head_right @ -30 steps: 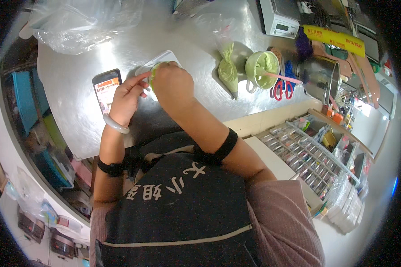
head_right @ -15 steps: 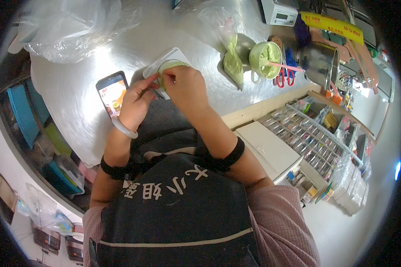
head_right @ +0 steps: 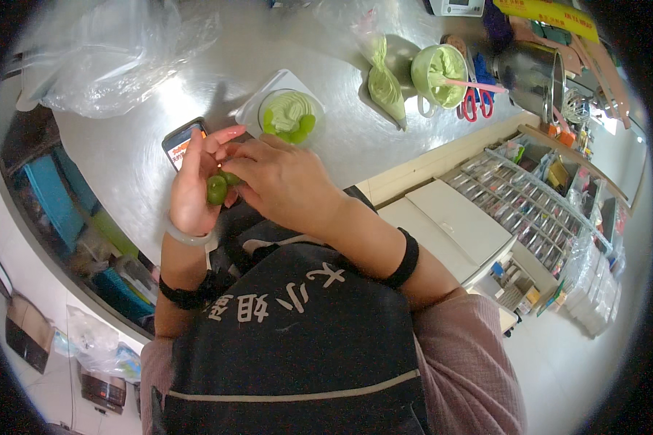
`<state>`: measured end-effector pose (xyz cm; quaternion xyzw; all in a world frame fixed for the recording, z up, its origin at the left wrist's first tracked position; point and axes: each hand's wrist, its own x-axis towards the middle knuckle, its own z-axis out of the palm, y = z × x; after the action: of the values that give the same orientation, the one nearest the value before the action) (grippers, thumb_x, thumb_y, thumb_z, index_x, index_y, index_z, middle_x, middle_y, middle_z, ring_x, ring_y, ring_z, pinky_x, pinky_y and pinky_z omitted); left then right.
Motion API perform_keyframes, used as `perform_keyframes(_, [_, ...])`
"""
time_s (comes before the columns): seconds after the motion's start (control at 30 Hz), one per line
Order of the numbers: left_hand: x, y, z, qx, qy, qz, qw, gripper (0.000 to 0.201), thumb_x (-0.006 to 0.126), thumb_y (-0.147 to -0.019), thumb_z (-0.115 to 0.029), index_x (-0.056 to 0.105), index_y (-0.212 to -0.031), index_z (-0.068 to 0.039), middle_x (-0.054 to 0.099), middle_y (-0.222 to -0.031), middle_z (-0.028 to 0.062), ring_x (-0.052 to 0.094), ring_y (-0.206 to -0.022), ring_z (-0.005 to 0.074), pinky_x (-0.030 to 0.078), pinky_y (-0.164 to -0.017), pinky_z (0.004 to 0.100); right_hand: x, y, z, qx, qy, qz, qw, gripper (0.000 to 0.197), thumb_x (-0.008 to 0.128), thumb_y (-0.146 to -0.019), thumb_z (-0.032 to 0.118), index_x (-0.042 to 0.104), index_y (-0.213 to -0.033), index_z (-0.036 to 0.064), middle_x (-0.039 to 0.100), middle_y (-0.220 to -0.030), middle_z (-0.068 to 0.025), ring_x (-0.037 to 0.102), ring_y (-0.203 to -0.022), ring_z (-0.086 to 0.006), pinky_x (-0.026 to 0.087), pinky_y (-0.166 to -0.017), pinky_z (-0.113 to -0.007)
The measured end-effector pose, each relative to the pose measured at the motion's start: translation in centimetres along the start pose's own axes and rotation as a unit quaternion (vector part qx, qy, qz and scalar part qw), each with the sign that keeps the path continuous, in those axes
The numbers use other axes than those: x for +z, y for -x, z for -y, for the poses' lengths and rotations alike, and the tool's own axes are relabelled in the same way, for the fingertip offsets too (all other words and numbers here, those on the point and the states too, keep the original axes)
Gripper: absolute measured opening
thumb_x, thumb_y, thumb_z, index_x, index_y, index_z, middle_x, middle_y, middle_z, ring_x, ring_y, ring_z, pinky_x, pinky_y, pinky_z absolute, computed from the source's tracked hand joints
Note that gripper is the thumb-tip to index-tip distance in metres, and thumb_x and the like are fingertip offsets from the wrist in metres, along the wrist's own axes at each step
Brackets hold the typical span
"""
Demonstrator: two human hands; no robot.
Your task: The person stirs a green mixture in a container, puts away a jar, and cleans the work surface before using a piping bag to transfer the mixture into another container. They then gather grapes from a bag and cut them into smaller pieces on a cutting board, later placing the cut fruit onto the cream-filled container.
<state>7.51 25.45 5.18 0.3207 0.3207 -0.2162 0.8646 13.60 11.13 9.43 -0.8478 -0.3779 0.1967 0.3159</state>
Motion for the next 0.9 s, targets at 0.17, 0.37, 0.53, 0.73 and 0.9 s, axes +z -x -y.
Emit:
perform_keyframes(0.17, [0.4, -0.1, -0.2, -0.041, -0.027, 0.032, 0.998, 0.062, 0.027, -0.095, -0.054, 0.051, -0.120, -0.003, 0.061, -0.097, 0.0040, 0.056, -0.076, 0.0089, 0.038, -0.048, 0.0212, 0.3, 0.3, -1.0, -0.039, 0.018, -0.004, 0.999, 0.030, 0.071, -0.064, 0.007, 0.064, -0.093, 0.0092, 0.060, -0.096, -0.0024, 0.061, -0.082, -0.0221, 0.052, -0.065, -0.031])
perform_keyframes(0.37, [0.4, -0.2, 0.0, -0.093, 0.019, 0.080, 0.992, 0.057, 0.030, -0.096, -0.050, 0.054, -0.117, -0.003, 0.063, -0.095, 0.0030, 0.057, -0.073, 0.0083, 0.038, -0.048, 0.0206, -0.3, 1.3, -1.2, -0.100, 0.054, 0.019, 0.993, 0.029, 0.070, -0.065, 0.009, 0.063, -0.093, 0.0072, 0.060, -0.096, -0.0020, 0.063, -0.082, -0.0196, 0.052, -0.063, -0.029])
perform_keyframes(0.53, [1.8, -0.1, -0.6, -0.090, -0.037, 0.021, 0.995, 0.041, 0.039, -0.097, -0.039, 0.058, -0.110, -0.004, 0.063, -0.090, 0.0040, 0.058, -0.066, 0.0101, 0.036, -0.045, 0.0203, -1.1, 1.9, -1.6, -0.035, -0.035, -0.029, 0.998, 0.026, 0.068, -0.068, 0.006, 0.066, -0.094, 0.0078, 0.063, -0.094, -0.0052, 0.064, -0.079, -0.0208, 0.052, -0.062, -0.026])
perform_keyframes(0.73, [-0.3, -2.2, -0.9, 0.053, -0.180, -0.061, 0.980, 0.026, 0.047, -0.095, -0.026, 0.059, -0.103, -0.004, 0.061, -0.084, 0.0067, 0.057, -0.055, 0.0118, 0.032, -0.043, 0.0197, -0.9, 1.3, -2.9, 0.240, -0.165, -0.164, 0.942, 0.024, 0.066, -0.071, 0.011, 0.065, -0.095, 0.0078, 0.065, -0.085, -0.0117, 0.065, -0.069, -0.0256, 0.052, -0.062, -0.036])
perform_keyframes(0.9, [0.0, -4.7, -1.8, 0.142, -0.251, -0.046, 0.956, 0.023, 0.052, -0.093, -0.018, 0.060, -0.105, 0.000, 0.061, -0.082, 0.0076, 0.057, -0.058, 0.0104, 0.041, -0.050, 0.0214, 0.5, -0.5, -3.3, 0.246, 0.068, -0.115, 0.960, 0.018, 0.062, -0.075, 0.012, 0.065, -0.091, 0.0029, 0.064, -0.082, -0.0155, 0.065, -0.068, -0.0285, 0.052, -0.059, -0.037])
